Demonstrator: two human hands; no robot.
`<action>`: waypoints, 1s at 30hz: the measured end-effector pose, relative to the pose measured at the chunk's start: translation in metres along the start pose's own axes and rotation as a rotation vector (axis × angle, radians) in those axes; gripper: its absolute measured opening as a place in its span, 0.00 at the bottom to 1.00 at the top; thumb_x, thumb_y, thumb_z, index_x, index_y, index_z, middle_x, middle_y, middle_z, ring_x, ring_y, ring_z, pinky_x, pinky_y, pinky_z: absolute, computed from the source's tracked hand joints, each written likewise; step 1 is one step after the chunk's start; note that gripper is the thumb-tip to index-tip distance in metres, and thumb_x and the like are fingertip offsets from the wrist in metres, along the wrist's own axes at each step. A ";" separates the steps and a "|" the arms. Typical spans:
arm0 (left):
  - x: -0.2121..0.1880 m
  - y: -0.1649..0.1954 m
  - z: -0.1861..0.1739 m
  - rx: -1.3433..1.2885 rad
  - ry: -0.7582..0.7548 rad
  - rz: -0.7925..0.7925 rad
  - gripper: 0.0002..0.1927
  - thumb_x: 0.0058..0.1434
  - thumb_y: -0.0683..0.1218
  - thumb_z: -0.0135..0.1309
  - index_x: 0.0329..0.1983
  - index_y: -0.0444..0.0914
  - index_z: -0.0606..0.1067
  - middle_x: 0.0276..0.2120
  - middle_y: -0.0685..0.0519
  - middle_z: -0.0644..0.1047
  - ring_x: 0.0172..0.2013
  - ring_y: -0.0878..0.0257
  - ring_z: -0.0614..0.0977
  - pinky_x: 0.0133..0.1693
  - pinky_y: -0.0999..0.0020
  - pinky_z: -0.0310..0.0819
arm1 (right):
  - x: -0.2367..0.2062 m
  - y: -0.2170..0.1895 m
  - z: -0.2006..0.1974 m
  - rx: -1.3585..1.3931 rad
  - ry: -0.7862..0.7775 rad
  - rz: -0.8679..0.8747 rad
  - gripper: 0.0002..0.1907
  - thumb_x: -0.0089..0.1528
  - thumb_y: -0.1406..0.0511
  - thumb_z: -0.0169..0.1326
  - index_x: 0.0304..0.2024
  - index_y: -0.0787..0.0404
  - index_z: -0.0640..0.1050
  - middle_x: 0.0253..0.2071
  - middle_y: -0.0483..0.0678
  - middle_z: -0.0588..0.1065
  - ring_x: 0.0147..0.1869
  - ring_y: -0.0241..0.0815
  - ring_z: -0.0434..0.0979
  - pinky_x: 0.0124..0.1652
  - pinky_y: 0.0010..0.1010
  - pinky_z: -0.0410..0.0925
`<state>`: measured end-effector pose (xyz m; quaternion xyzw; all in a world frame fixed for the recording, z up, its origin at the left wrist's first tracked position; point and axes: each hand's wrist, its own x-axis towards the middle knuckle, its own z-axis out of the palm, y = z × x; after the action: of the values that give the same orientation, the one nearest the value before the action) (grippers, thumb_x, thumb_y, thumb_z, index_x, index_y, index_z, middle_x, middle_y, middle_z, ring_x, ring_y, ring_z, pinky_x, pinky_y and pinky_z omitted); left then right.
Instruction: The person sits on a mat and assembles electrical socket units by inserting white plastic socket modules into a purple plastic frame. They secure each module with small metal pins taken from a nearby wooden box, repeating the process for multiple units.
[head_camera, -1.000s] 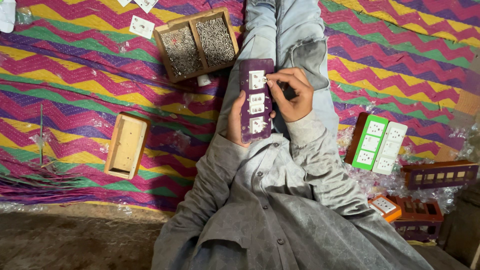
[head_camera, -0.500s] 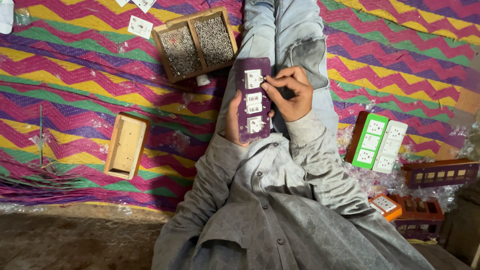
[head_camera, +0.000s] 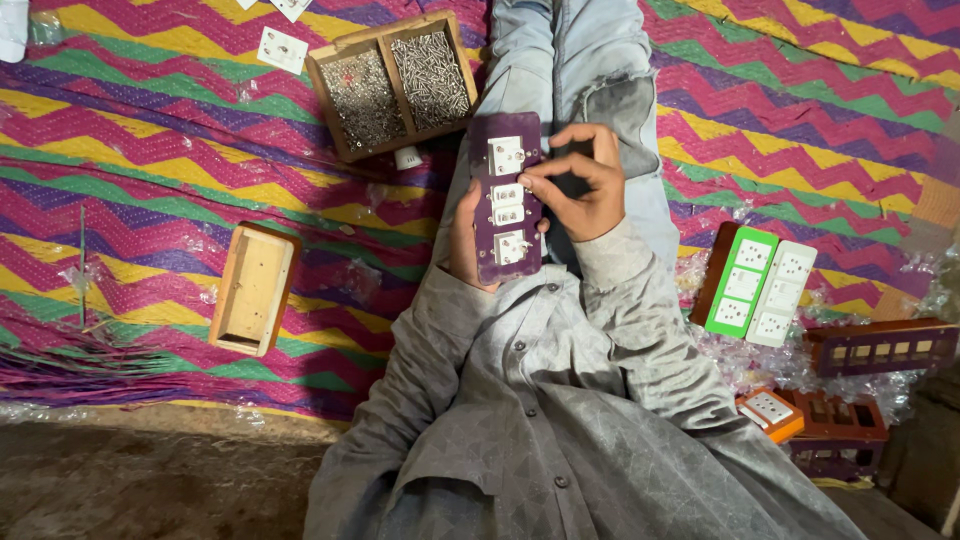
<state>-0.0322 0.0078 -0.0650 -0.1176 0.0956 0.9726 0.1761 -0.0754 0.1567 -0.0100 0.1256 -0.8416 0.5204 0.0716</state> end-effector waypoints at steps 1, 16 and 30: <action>0.000 0.000 0.000 0.002 0.001 -0.006 0.29 0.75 0.61 0.38 0.62 0.31 0.69 0.47 0.45 0.78 0.40 0.54 0.81 0.41 0.58 0.78 | 0.000 0.000 0.000 0.046 0.002 0.055 0.09 0.58 0.68 0.72 0.39 0.56 0.85 0.52 0.48 0.70 0.58 0.45 0.71 0.57 0.33 0.67; 0.001 0.000 0.000 0.017 0.051 0.001 0.31 0.70 0.60 0.39 0.64 0.33 0.67 0.55 0.47 0.79 0.41 0.58 0.81 0.41 0.57 0.78 | 0.001 0.006 0.000 0.066 0.024 0.038 0.17 0.57 0.66 0.71 0.47 0.58 0.81 0.57 0.49 0.71 0.62 0.46 0.70 0.62 0.36 0.64; 0.000 0.001 0.004 0.036 0.044 -0.015 0.30 0.73 0.61 0.36 0.62 0.33 0.68 0.50 0.46 0.79 0.38 0.56 0.81 0.38 0.58 0.78 | 0.000 0.008 -0.001 -0.020 -0.001 -0.008 0.15 0.57 0.66 0.72 0.45 0.59 0.83 0.58 0.50 0.72 0.63 0.48 0.70 0.63 0.38 0.63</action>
<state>-0.0337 0.0078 -0.0614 -0.1363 0.1159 0.9666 0.1835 -0.0779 0.1612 -0.0161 0.1285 -0.8462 0.5116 0.0748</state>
